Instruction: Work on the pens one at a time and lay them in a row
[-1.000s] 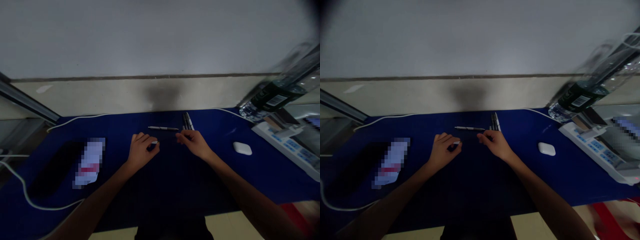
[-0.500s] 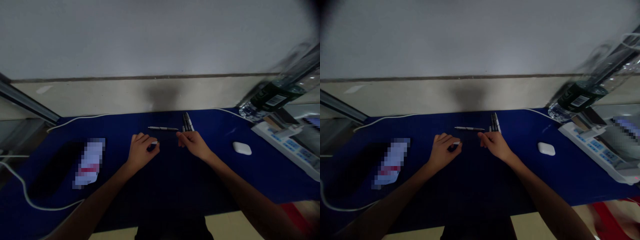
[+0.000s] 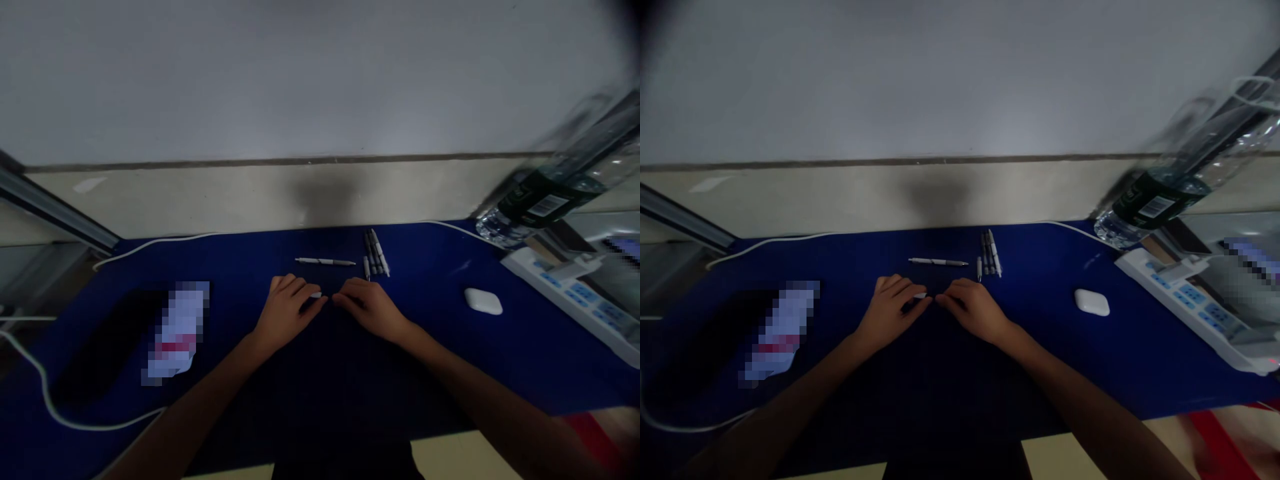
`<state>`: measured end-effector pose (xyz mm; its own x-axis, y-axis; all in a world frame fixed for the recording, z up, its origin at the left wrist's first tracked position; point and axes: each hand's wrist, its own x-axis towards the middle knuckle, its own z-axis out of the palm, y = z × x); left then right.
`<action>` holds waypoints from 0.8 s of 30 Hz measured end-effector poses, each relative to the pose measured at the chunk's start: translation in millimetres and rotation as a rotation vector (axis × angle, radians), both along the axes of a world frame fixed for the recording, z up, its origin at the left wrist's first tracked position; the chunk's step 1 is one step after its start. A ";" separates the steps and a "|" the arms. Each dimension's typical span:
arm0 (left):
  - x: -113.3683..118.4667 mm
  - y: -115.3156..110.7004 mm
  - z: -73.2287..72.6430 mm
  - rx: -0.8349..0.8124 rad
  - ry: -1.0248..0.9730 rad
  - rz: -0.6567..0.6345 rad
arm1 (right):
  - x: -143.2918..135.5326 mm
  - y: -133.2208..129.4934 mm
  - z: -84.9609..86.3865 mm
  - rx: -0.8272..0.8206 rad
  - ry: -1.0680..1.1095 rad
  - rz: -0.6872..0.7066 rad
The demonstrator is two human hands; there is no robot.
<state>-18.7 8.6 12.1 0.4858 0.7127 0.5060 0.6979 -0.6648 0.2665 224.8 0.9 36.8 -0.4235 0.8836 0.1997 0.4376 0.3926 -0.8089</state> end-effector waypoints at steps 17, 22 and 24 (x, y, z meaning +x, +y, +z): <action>1.7 3.7 -3.7 -0.036 -0.132 0.108 | 49.8 38.8 -30.8 0.296 -0.315 -0.406; 2.9 3.3 -3.7 -0.002 -0.132 0.090 | 39.6 31.7 -26.9 0.312 -0.305 -0.403; 2.8 3.1 -3.9 0.002 -0.129 0.088 | 37.0 30.1 -25.8 0.329 -0.351 -0.406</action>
<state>-15.9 11.6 8.3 0.3527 0.7484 0.5617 0.7135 -0.6035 0.3560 261.7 31.1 11.0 -0.1572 0.9036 0.3984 0.8217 0.3435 -0.4548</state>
